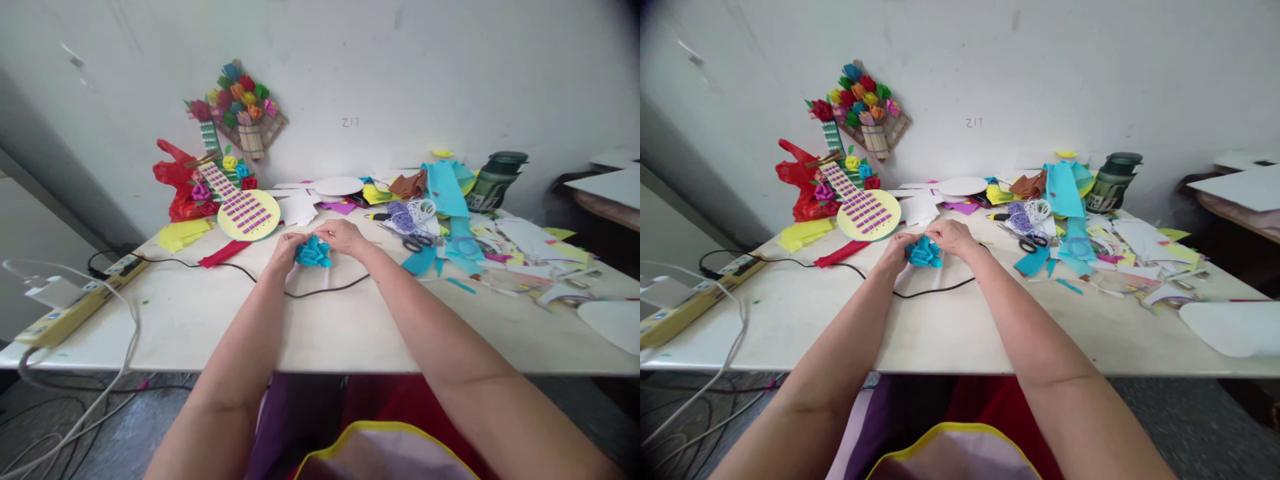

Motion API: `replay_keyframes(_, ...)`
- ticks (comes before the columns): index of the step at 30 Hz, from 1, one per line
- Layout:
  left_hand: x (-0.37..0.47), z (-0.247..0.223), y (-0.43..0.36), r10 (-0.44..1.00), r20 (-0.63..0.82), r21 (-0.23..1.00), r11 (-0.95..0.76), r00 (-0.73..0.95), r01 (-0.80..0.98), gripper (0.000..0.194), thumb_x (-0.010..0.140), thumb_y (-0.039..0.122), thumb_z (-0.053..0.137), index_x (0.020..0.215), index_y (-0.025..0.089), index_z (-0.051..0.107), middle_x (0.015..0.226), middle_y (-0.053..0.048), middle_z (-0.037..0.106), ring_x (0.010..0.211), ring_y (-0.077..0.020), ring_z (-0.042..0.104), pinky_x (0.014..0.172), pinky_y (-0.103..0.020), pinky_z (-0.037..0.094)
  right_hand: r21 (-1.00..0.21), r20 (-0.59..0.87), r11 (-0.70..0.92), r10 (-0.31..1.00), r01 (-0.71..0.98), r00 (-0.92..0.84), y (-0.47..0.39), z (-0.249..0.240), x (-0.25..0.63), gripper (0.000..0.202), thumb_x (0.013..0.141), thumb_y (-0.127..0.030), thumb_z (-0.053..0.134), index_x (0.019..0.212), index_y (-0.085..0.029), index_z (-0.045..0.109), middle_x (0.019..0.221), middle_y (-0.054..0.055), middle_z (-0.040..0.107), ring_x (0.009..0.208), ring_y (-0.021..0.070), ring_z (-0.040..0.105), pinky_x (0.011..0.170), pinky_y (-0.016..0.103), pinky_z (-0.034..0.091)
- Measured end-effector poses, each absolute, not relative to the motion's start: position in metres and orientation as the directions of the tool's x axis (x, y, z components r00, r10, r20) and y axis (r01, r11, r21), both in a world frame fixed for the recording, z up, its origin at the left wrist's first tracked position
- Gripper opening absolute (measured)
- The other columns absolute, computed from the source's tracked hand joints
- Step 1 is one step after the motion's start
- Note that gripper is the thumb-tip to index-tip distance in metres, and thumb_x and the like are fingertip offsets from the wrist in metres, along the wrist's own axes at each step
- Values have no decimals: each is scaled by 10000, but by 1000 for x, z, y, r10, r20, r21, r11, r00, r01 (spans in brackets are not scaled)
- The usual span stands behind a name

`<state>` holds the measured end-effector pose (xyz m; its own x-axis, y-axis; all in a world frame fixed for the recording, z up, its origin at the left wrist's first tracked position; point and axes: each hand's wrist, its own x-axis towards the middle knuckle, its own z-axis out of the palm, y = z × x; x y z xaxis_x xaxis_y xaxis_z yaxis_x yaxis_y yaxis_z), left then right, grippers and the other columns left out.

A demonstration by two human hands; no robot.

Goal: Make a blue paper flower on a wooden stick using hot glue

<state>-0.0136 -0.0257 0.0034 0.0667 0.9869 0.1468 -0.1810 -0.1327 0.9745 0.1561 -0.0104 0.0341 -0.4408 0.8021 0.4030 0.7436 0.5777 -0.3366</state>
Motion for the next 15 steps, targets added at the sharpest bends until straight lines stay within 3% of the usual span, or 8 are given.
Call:
replay_keyframes(7, -13, 3, -27, 983, 151, 979, -134, 102, -151, 248, 565, 331, 730, 550, 127, 590, 506, -4, 557, 424, -103, 493, 417, -228, 359, -402, 425, 578, 805, 710, -415, -3, 28, 153, 254, 852, -322, 536, 863, -198, 757, 891, 29, 717, 828, 162, 611, 682, 249, 395)
replay_keyframes(15, -13, 4, -27, 979, 135, 981, -111, 150, -156, 238, 575, 323, 736, 565, 123, 608, 498, -4, 560, 410, -100, 482, 411, -229, 358, -411, 451, 595, 791, 691, -414, -3, 30, 151, 203, 842, -276, 580, 859, -197, 766, 892, 33, 715, 796, 152, 601, 686, 247, 406)
